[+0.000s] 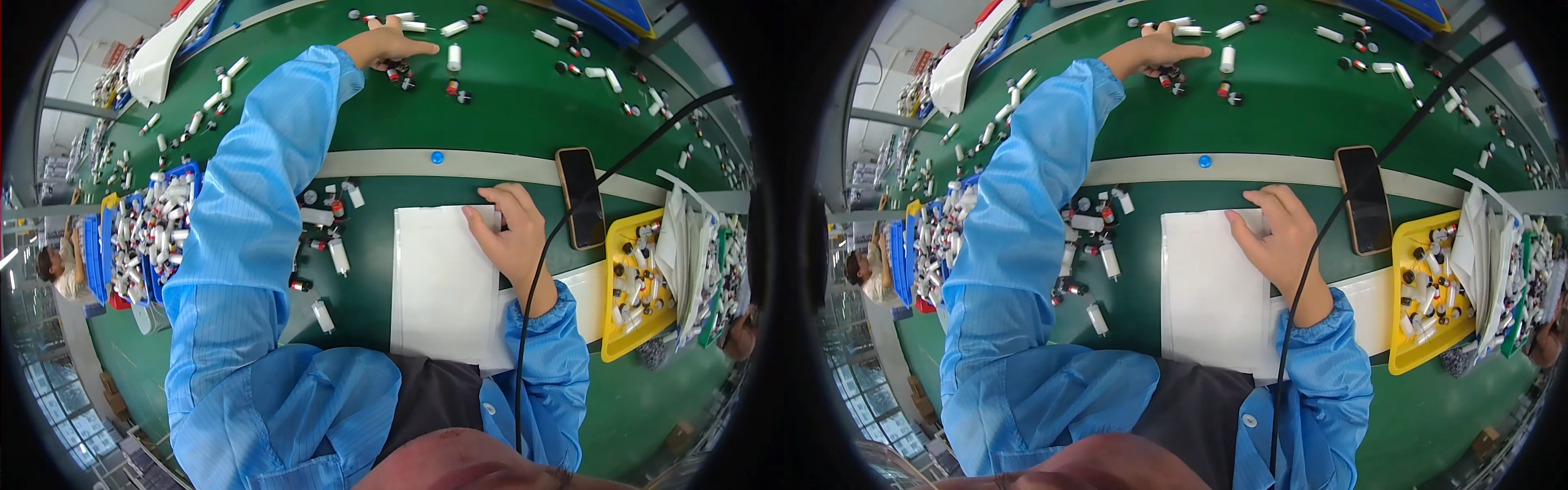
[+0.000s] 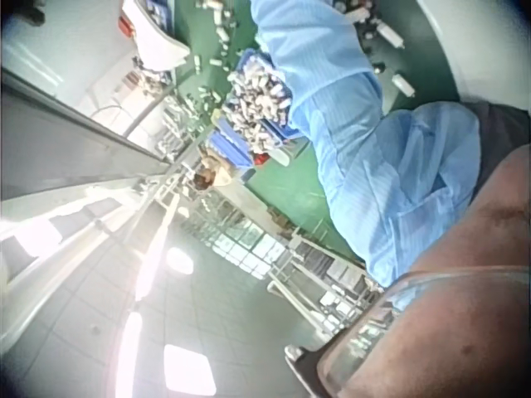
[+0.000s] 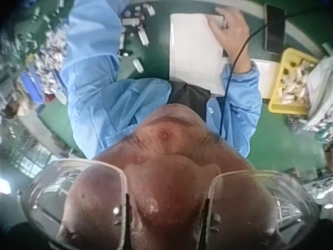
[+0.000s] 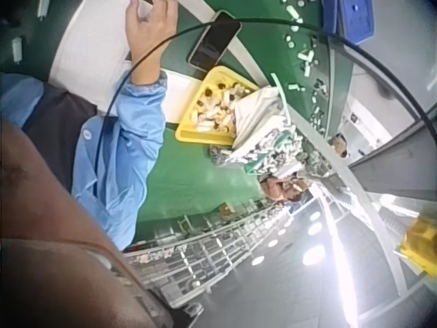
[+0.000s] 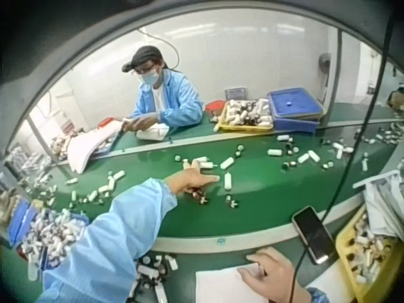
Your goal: Manually assembling small plastic and electronic parts by attaching components and organizing them into containers.
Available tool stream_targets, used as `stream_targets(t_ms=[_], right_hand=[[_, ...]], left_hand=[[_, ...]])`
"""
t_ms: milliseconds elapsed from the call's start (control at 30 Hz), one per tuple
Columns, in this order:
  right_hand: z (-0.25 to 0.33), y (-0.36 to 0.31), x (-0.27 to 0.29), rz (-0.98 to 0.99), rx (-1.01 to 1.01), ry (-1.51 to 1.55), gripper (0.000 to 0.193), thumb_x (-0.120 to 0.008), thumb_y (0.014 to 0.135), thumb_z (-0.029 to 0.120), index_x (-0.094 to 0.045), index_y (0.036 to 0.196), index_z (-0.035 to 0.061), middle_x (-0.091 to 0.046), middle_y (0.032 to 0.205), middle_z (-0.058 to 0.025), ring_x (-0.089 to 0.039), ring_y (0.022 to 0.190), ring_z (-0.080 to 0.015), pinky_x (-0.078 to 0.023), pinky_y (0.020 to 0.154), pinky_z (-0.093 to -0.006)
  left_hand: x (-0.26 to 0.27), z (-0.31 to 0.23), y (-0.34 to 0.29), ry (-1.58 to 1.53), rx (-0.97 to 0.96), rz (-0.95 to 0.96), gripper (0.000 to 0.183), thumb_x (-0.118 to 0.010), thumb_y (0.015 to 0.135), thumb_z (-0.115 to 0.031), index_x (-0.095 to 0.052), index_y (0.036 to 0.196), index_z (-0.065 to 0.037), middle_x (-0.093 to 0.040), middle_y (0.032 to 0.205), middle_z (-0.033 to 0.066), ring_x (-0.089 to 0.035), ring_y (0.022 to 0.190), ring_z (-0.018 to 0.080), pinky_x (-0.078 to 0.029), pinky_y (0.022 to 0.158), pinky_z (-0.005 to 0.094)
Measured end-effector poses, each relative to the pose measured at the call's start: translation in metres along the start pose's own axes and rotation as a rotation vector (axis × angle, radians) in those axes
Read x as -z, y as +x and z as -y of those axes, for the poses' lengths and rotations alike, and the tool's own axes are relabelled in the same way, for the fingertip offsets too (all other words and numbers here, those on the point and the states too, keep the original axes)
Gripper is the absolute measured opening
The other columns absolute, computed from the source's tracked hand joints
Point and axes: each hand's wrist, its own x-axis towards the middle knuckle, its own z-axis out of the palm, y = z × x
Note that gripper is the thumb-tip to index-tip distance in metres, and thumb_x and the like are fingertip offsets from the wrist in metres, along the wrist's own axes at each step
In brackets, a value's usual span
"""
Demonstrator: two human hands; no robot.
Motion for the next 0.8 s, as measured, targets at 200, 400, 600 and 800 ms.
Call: stream_targets(t_ms=[200, 400, 600, 800], right_hand=[[0.001, 0.004, 0.008, 0.087, 0.110, -0.121, 0.030, -0.080, 0.073, 0.013, -0.070, 0.098, 0.0003, -0.064, 0.101, -0.0125, -0.062, 0.093, -0.0304, -0.052, 0.080, -0.0388], [0.016, 0.004, 0.008, 0.093, 0.248, -0.252, 0.035, -0.079, 0.074, 0.015, -0.069, 0.105, 0.0031, -0.061, 0.108, -0.0093, -0.057, 0.106, -0.0301, -0.043, 0.092, -0.0439], [0.017, 0.001, 0.008, 0.140, 0.262, -0.233, 0.039, -0.079, 0.075, 0.021, -0.068, 0.108, 0.0049, -0.061, 0.113, -0.0087, -0.054, 0.111, -0.0286, -0.041, 0.095, -0.0444], [0.021, -0.006, -0.005, 0.207, 0.333, -0.320, 0.034, -0.073, 0.078, 0.019, -0.069, 0.108, 0.0041, -0.061, 0.117, -0.0077, -0.052, 0.117, -0.0267, -0.039, 0.099, -0.0438]], left_hand=[[-0.029, -0.033, 0.005, -0.044, -0.188, 0.042, 0.110, -0.089, 0.068, -0.044, -0.034, 0.145, 0.010, -0.060, 0.119, 0.0218, -0.069, 0.088, 0.0209, -0.060, 0.062, 0.0286], [-0.028, -0.065, -0.011, -0.148, -0.419, 0.139, 0.082, -0.079, 0.079, -0.045, -0.048, 0.143, -0.003, -0.059, 0.130, 0.0142, -0.069, 0.101, 0.0295, -0.061, 0.079, 0.0378], [-0.004, 0.004, 0.053, 0.550, -0.125, -0.616, 0.073, -0.056, 0.090, -0.062, -0.047, 0.149, -0.020, -0.036, 0.159, 0.0111, -0.031, 0.147, 0.0387, -0.029, 0.112, 0.0656], [0.001, 0.056, 0.092, 0.619, -0.228, -0.327, 0.053, -0.055, 0.094, -0.048, -0.062, 0.129, -0.008, -0.063, 0.125, 0.0211, -0.060, 0.118, 0.0370, -0.048, 0.099, 0.0472]])
